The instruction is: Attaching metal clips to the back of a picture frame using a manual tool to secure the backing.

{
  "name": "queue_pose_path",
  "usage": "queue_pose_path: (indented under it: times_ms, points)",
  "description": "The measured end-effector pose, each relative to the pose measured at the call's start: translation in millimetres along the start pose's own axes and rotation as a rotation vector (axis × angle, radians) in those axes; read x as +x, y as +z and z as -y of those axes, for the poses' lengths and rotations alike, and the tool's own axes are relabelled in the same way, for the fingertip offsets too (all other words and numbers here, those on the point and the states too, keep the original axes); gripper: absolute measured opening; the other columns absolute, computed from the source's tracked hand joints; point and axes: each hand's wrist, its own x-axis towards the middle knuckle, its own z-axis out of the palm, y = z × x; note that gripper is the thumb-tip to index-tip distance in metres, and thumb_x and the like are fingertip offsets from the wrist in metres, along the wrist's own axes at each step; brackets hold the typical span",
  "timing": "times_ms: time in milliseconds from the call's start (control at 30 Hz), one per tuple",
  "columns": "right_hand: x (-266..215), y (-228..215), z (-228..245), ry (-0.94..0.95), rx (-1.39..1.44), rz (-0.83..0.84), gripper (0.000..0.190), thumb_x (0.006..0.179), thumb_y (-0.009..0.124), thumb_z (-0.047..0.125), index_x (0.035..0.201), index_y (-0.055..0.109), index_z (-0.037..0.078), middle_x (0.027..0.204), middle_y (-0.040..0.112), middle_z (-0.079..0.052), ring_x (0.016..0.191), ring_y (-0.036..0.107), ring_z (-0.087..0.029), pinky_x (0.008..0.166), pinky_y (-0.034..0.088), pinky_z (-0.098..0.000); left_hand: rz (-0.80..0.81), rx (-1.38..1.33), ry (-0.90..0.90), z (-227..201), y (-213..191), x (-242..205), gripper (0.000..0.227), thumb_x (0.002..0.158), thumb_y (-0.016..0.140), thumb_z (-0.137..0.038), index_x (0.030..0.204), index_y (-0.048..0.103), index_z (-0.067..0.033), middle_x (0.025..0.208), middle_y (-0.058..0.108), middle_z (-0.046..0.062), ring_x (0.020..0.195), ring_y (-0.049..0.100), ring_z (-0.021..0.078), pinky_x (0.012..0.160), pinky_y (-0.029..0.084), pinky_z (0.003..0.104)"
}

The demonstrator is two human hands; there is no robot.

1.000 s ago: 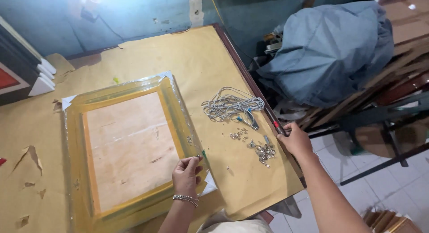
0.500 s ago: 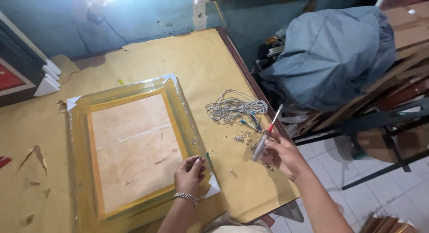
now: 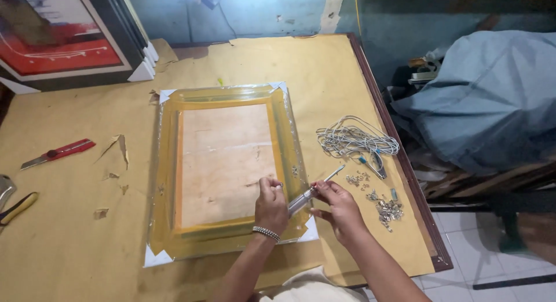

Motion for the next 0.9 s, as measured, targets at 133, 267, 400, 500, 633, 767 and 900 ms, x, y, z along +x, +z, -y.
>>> queue_pose_path:
  times_ms: [133,267,400,500,633,767,900]
  points:
    - [2,13,-4,0.003,0.107,-0.030,0.019,0.087,0.054,0.029,0.089,0.057,0.011,0.081,0.054,0.000,0.083,0.051,-0.015,0.066,0.051,-0.0322,0.002,0.088,0.062,-4,-7,7,0.009,0.087,0.034,-0.026,0.092,0.040,-0.0207,0.076,0.065,0.010,0.085,0.063,0.0296,0.076,0.048,0.040]
    - [7,22,1,-0.125,0.033,-0.092,0.022,0.089,0.052,0.029,0.082,0.052,0.009,0.073,0.049,0.000,0.072,0.048,-0.011,0.051,0.046,-0.0204,-0.006,0.088,0.159,-7,-11,16,0.010,0.085,0.034,-0.020,0.093,0.039,-0.0165,0.072,0.063,0.017,0.069,0.064,0.0337,0.060,0.053,0.040]
    - [-1,30,7,-0.165,0.055,-0.096,0.024,0.092,0.047,0.025,0.079,0.049,0.005,0.066,0.047,-0.002,0.064,0.049,-0.012,0.047,0.046,-0.0183,-0.036,0.179,0.218,-15,-17,11,0.010,0.085,0.036,-0.021,0.093,0.039,-0.0167,0.070,0.063,0.017,0.074,0.064,0.0372,0.065,0.051,0.047]
    - [22,-8,17,-0.193,0.255,-0.333,0.027,0.094,0.039,0.033,0.082,0.047,0.010,0.061,0.047,-0.005,0.051,0.054,-0.015,0.051,0.054,-0.0297,-0.105,0.247,0.219,19,-29,46,0.010,0.087,0.035,-0.022,0.095,0.041,-0.0176,0.071,0.063,0.017,0.076,0.064,0.0342,0.067,0.051,0.046]
    - [53,-85,47,-0.246,0.244,-0.361,0.021,0.096,0.038,0.032,0.086,0.043,0.015,0.072,0.056,-0.004,0.063,0.063,-0.018,0.061,0.056,-0.0350,-0.209,0.080,0.040,15,-82,32,0.011,0.086,0.035,-0.020,0.093,0.042,-0.0158,0.062,0.060,0.015,0.042,0.059,0.0281,0.038,0.049,0.032]
    - [38,-83,62,-0.357,-0.256,-0.151,0.014,0.094,0.045,0.022,0.097,0.049,0.010,0.069,0.051,-0.005,0.060,0.056,-0.016,0.057,0.052,-0.0300,-0.264,-0.054,0.092,2,-89,26,0.013,0.086,0.035,-0.017,0.094,0.043,-0.0106,0.045,0.053,0.010,0.030,0.052,0.0195,0.027,0.042,0.023]
    - [11,-48,74,-0.515,-1.061,0.050,0.025,0.085,0.054,0.013,0.109,0.061,0.018,0.081,0.059,-0.011,0.077,0.063,-0.024,0.069,0.053,-0.0379,-0.211,-0.064,0.128,-4,-74,26,0.012,0.086,0.037,-0.016,0.094,0.045,-0.0117,0.044,0.054,0.011,0.029,0.052,0.0184,0.025,0.042,0.022]
